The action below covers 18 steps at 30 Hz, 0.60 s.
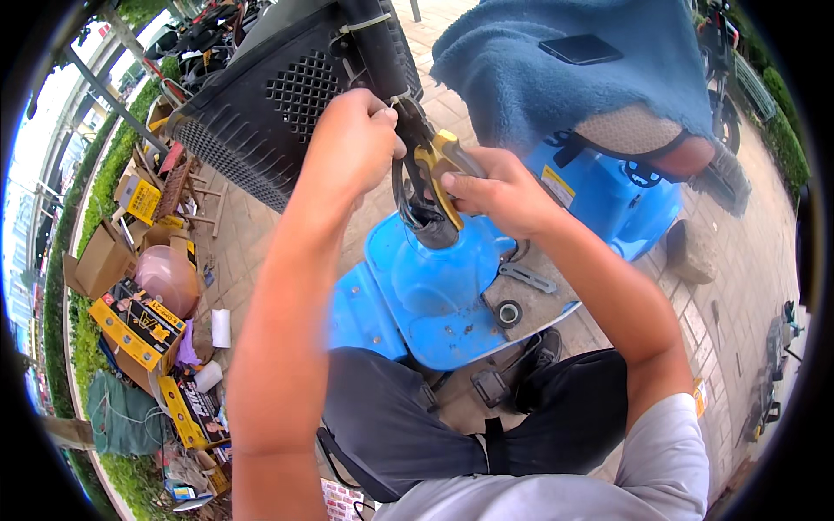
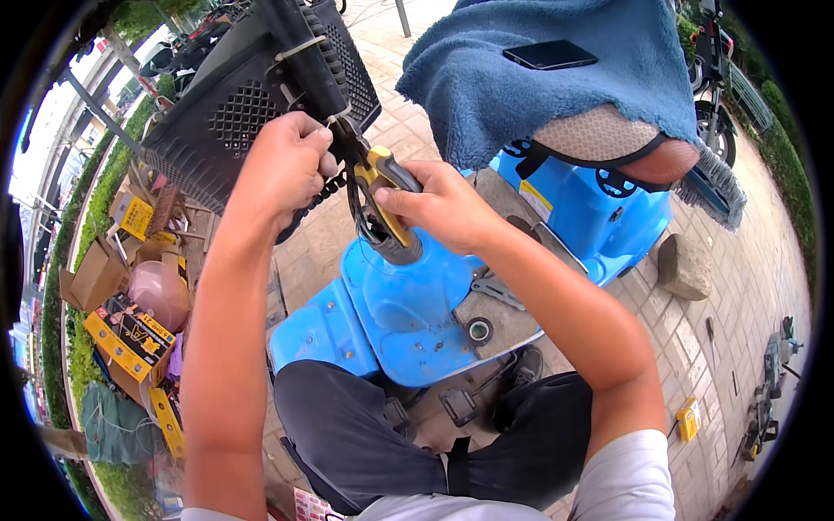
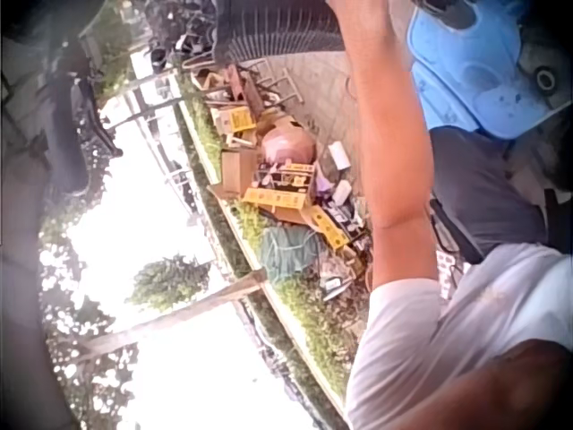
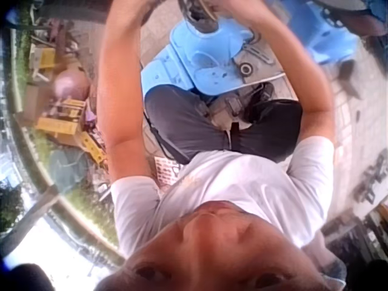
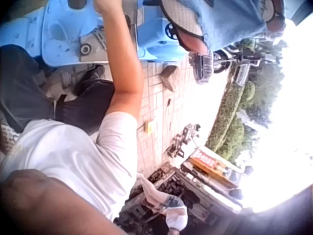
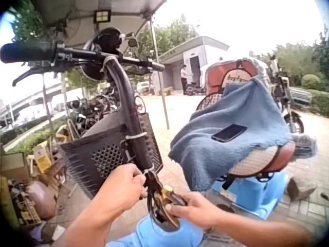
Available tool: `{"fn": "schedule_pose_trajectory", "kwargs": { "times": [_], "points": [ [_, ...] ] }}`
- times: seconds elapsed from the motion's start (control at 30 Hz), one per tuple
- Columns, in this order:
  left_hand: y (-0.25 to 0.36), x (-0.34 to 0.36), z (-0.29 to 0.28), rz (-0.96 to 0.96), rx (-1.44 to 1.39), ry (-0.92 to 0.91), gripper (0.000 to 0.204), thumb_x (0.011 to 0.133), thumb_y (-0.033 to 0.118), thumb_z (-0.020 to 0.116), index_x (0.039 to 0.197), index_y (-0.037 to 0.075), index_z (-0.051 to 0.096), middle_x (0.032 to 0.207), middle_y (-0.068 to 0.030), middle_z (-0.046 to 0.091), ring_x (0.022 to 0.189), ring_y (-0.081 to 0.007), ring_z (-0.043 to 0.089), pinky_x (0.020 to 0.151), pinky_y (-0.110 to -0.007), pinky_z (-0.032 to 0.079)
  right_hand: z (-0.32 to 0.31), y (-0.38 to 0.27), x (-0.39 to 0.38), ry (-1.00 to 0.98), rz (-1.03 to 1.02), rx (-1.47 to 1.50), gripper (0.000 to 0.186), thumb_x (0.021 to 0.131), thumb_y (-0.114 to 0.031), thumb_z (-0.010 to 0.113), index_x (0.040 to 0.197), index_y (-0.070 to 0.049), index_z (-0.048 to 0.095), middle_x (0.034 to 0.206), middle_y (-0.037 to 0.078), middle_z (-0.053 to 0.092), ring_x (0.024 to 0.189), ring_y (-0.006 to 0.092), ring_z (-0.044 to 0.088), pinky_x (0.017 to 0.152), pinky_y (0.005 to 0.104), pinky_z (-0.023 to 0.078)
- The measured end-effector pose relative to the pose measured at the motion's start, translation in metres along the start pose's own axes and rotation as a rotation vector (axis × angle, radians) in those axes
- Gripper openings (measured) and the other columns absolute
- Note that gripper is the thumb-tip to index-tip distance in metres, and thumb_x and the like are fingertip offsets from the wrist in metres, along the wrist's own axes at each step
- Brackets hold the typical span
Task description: The person removes a black plastic basket from the front of a blue scooter, then reattaches it using zip ties and pliers. They tighten the ties and trim the excess ends to secure the basket in place.
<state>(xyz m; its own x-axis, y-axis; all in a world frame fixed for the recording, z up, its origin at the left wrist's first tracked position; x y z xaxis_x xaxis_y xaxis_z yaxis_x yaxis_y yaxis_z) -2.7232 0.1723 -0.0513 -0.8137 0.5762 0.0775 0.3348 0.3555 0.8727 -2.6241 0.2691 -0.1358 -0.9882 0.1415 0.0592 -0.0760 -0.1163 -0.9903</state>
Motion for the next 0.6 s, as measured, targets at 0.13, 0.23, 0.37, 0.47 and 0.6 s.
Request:
{"fn": "schedule_pose_trajectory", "kwargs": {
  "times": [0.13,0.23,0.37,0.47,0.6],
  "points": [
    [-0.019,-0.013,0.021,-0.187,-0.529,0.030,0.014,0.097,0.013,0.049,0.098,-0.001,0.051,0.073,-0.0069,0.054,0.046,-0.0080,0.040,0.040,-0.023,0.029,0.001,0.000,-0.001,0.040,-0.023,-0.003,0.021,0.090,-0.016,0.064,0.095,0.004,0.062,0.079,0.004,0.060,0.071,0.0096,0.052,0.063,0.0273,0.043],
    [-0.025,-0.018,0.034,-0.284,-0.817,0.100,0.011,0.097,0.012,0.048,0.096,0.000,0.048,0.075,-0.0071,0.053,0.047,-0.0079,0.039,0.040,-0.022,0.029,0.001,-0.002,-0.002,0.047,-0.041,0.014,0.019,0.090,-0.016,0.064,0.093,0.003,0.062,0.077,0.003,0.059,0.069,0.0092,0.051,0.061,0.0273,0.042],
    [-0.017,-0.018,0.027,-0.241,-0.668,0.057,0.012,0.097,0.013,0.050,0.094,0.002,0.049,0.074,-0.0059,0.053,0.047,-0.0071,0.039,0.040,-0.022,0.028,-0.002,0.000,-0.001,0.045,-0.038,-0.010,0.018,0.089,-0.015,0.064,0.092,0.002,0.063,0.076,0.002,0.058,0.069,0.0089,0.051,0.061,0.0270,0.041],
    [-0.002,-0.008,0.005,-0.073,-0.122,-0.026,0.015,0.096,0.016,0.051,0.093,0.002,0.053,0.068,-0.0029,0.054,0.048,-0.0046,0.040,0.040,-0.021,0.028,-0.002,0.003,0.002,0.030,-0.050,-0.005,0.017,0.089,-0.015,0.064,0.092,0.002,0.063,0.074,0.002,0.057,0.068,0.0089,0.051,0.060,0.0269,0.041],
    [0.040,-0.001,-0.007,0.407,0.537,0.106,0.012,0.090,0.012,0.055,0.089,0.000,0.055,0.072,-0.0168,0.061,0.055,-0.0305,0.055,0.051,-0.037,0.043,-0.003,0.001,0.003,0.069,-0.064,0.021,0.017,0.089,-0.014,0.063,0.091,0.002,0.063,0.072,0.002,0.057,0.064,0.0090,0.051,0.058,0.0271,0.041]
  ]
}}
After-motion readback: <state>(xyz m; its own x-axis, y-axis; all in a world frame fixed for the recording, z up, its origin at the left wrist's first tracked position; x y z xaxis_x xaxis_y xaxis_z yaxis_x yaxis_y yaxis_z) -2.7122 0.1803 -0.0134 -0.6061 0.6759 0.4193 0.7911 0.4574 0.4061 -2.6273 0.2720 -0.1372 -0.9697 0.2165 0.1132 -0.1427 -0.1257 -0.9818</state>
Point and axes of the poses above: each hand's wrist, its own x-axis towards the middle knuckle, its own z-axis out of the palm, y = z × x, the point moved 10 cm from there along x, towards the middle knuckle
